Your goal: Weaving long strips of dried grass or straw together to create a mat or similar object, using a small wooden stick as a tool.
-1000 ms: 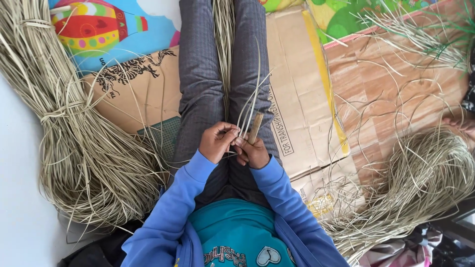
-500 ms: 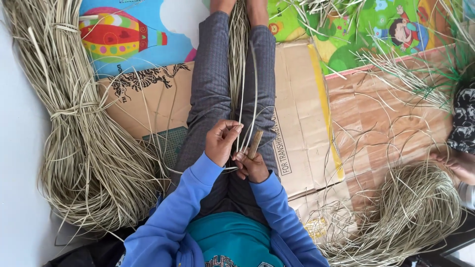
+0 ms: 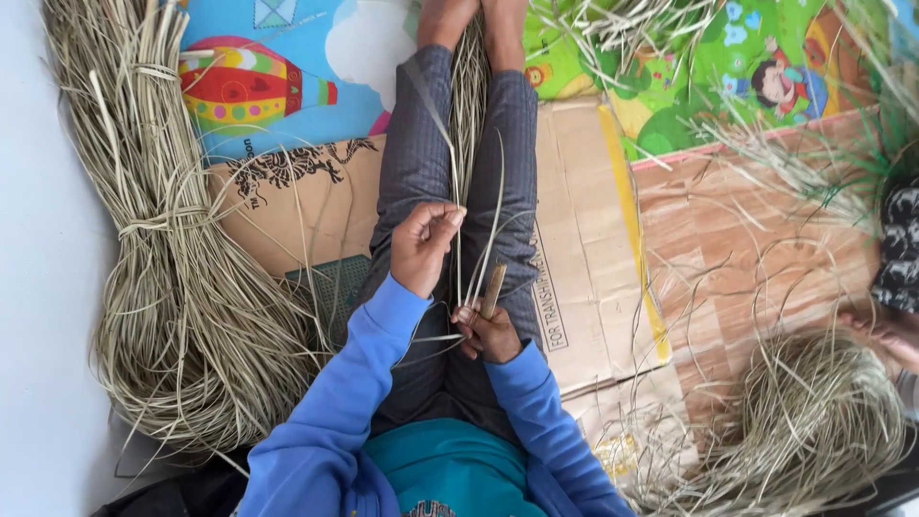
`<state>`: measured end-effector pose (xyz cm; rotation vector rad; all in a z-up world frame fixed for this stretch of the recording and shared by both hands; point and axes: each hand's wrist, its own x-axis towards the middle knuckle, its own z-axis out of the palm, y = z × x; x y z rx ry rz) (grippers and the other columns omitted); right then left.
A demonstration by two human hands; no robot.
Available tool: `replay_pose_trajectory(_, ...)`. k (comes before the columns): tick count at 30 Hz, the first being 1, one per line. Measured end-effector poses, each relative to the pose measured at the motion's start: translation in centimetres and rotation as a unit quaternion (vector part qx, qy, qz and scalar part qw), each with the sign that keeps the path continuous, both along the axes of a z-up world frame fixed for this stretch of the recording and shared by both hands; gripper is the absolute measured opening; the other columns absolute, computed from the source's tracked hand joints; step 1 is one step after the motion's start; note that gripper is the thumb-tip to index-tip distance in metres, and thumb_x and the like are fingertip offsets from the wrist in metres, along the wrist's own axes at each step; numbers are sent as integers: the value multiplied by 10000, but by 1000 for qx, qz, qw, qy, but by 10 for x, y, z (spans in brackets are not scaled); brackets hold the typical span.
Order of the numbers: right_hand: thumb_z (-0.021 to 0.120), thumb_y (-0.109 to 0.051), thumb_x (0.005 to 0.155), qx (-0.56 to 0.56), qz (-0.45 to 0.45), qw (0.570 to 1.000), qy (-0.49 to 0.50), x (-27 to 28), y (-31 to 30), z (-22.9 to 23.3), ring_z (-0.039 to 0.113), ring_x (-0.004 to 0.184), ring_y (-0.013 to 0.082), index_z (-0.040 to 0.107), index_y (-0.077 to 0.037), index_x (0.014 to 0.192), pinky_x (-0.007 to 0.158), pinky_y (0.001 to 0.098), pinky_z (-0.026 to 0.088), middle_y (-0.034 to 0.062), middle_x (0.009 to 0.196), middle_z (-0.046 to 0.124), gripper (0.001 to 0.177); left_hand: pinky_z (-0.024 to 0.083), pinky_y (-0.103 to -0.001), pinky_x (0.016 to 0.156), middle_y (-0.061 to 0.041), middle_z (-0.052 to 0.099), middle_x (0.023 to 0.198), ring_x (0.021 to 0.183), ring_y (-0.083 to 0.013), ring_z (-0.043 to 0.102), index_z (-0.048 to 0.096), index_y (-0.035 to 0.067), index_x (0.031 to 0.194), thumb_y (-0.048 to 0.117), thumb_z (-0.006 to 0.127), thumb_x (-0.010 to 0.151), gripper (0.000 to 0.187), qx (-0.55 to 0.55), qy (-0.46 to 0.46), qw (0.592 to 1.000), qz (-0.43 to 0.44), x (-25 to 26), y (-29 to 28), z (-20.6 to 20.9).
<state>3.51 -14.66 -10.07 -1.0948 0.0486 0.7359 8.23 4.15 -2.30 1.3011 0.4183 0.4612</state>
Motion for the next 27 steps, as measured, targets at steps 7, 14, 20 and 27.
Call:
replay_pose_trajectory(7, 635, -47, 989, -9, -6, 1000, 9, -3, 7, 14, 334, 307, 99, 652, 127, 907, 234, 295, 407, 99, 515, 415, 193, 632, -257, 659, -137, 778, 961, 744, -139, 700, 765, 58, 1140, 315, 644, 1043, 300, -71, 79, 989, -104, -27, -3, -13)
replay_pose_trajectory(14, 637, -42, 989, -19, 8, 1000, 11, -1, 8, 14, 337, 299, 100, 657, 126, 912, 231, 290, 414, 97, 517, 414, 186, 659, -344, 742, -190, 777, 984, 832, -224, 757, 768, 34, 1148, 203, 774, 950, 260, -94, 98, 986, -99, -40, -13, -19)
replay_pose_trajectory(20, 641, -42, 985, -24, 8, 1000, 15, -1, 8, 16, 335, 301, 94, 657, 122, 914, 234, 277, 405, 90, 517, 414, 178, 643, -272, 695, -182, 784, 928, 781, -178, 752, 764, 26, 1134, 152, 774, 921, 247, -105, 107, 984, -92, -38, -15, -26)
replay_pose_trajectory(27, 642, -53, 987, -20, 19, 999, 21, 0, 5, 12, 327, 297, 89, 653, 118, 920, 229, 276, 403, 84, 514, 409, 183, 648, -279, 682, -209, 784, 935, 780, -189, 759, 763, -11, 1093, 115, 787, 909, 224, -121, 87, 988, -41, -37, -17, -25)
